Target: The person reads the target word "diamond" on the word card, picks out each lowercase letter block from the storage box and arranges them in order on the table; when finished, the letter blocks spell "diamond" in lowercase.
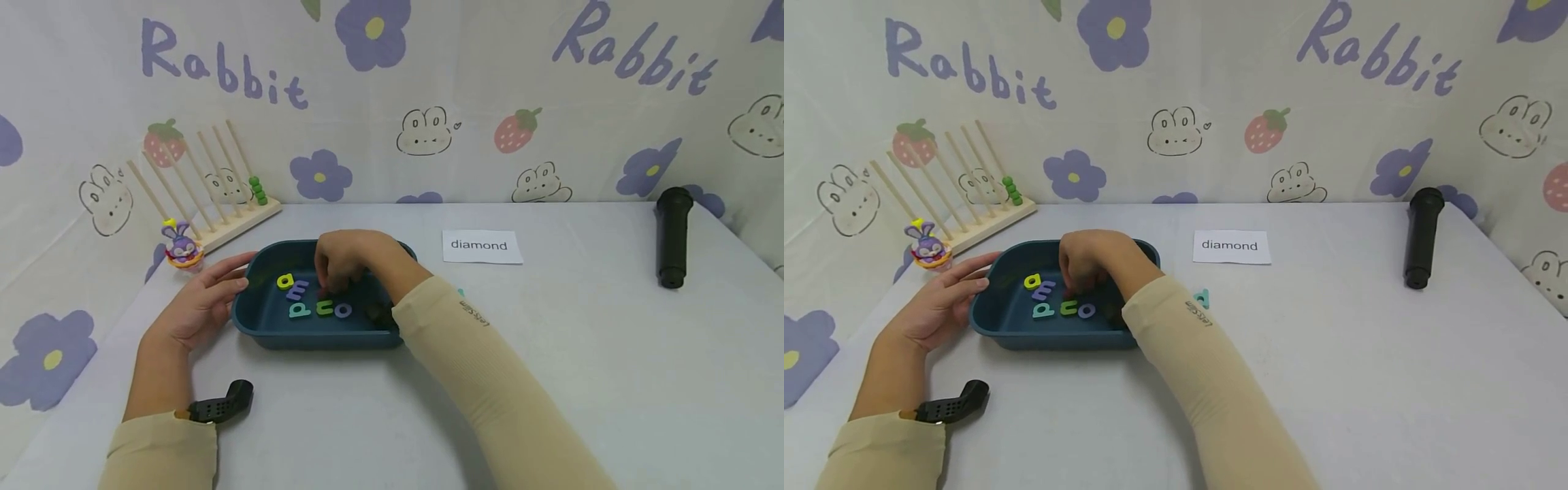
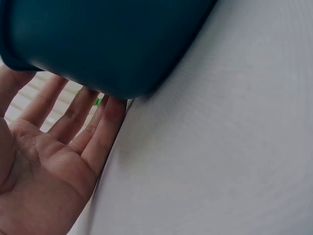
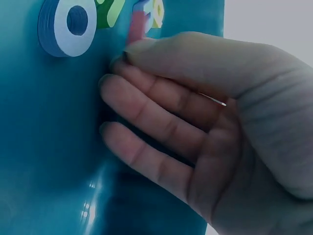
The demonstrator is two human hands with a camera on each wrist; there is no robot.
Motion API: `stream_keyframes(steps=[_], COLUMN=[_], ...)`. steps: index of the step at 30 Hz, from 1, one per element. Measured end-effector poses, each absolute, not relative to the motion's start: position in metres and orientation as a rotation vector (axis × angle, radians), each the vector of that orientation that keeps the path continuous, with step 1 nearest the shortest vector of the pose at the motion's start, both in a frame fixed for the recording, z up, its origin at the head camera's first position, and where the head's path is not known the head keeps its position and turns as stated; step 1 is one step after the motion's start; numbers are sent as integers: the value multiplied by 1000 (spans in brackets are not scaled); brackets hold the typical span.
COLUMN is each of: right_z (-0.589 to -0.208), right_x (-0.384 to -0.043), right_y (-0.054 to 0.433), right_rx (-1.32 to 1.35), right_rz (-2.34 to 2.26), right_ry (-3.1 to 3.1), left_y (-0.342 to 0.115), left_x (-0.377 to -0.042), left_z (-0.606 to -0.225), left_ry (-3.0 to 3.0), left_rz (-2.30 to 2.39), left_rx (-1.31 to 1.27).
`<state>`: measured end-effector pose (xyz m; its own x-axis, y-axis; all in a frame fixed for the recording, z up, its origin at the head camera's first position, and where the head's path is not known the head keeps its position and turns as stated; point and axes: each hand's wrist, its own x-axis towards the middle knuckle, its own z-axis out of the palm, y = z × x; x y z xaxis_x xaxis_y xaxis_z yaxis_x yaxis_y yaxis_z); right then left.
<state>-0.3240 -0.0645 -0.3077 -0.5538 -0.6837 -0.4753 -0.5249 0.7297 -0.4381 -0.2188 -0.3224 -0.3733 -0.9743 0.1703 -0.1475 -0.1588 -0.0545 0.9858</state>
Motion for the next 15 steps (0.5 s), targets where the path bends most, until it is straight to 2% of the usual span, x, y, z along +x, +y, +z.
stream_keyframes(steps=[15], right_z=[-290], right_x=[-332], right_y=[-43], right_rx=[-1022], right_rz=[-819], right_ry=[2127], left_y=[-324], left_x=[-219], left_z=[-373], left_ry=[1979], left_rz=[2131], left_rx=[11])
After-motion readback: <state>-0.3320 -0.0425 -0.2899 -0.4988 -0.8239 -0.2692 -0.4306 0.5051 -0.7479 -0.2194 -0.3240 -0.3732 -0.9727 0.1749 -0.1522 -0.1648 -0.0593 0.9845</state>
